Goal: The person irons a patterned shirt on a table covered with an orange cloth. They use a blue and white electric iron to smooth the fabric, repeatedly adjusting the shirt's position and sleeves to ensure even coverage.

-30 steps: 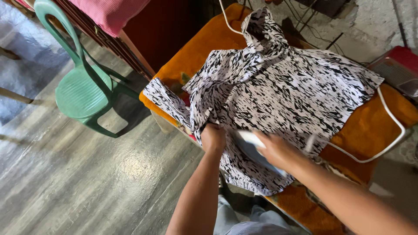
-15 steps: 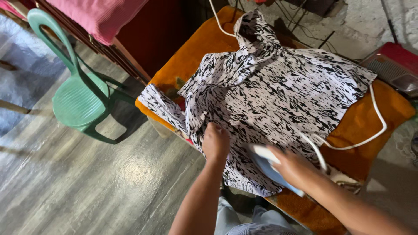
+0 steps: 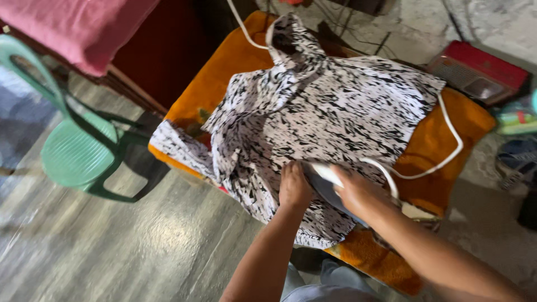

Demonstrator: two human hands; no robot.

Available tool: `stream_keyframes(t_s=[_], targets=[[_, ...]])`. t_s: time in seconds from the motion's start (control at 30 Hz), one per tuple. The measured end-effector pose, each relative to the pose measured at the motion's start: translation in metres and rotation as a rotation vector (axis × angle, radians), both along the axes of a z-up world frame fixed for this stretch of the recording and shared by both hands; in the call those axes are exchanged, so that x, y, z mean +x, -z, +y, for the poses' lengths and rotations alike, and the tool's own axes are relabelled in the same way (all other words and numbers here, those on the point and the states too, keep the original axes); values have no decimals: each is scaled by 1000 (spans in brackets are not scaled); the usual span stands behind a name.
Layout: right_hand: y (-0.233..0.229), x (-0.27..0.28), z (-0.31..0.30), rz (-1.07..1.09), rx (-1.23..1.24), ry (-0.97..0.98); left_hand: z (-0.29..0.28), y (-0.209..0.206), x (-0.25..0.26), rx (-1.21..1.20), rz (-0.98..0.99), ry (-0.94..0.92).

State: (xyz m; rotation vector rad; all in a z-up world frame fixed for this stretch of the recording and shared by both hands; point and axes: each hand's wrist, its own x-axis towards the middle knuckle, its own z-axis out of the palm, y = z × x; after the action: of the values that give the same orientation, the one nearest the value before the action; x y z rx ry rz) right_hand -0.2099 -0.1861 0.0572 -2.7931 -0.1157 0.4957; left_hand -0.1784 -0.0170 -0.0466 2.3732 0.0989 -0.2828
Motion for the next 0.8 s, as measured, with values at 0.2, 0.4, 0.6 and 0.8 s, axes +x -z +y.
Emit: stream_keyframes(t_s=[0.2,0.4,0.6,0.8], targets=[[-3,-25,-67,88,-27,154,-24,-47,-19,415,304,453],[23,-16,-73,-244,63,1,-26,-71,-22,421,383,486],[10,-34,-78,148,-52,92,-26,-76,-22,432,382,374],[18,-3,-70,-210,19,-78,-34,-99,-7,527,534,438]])
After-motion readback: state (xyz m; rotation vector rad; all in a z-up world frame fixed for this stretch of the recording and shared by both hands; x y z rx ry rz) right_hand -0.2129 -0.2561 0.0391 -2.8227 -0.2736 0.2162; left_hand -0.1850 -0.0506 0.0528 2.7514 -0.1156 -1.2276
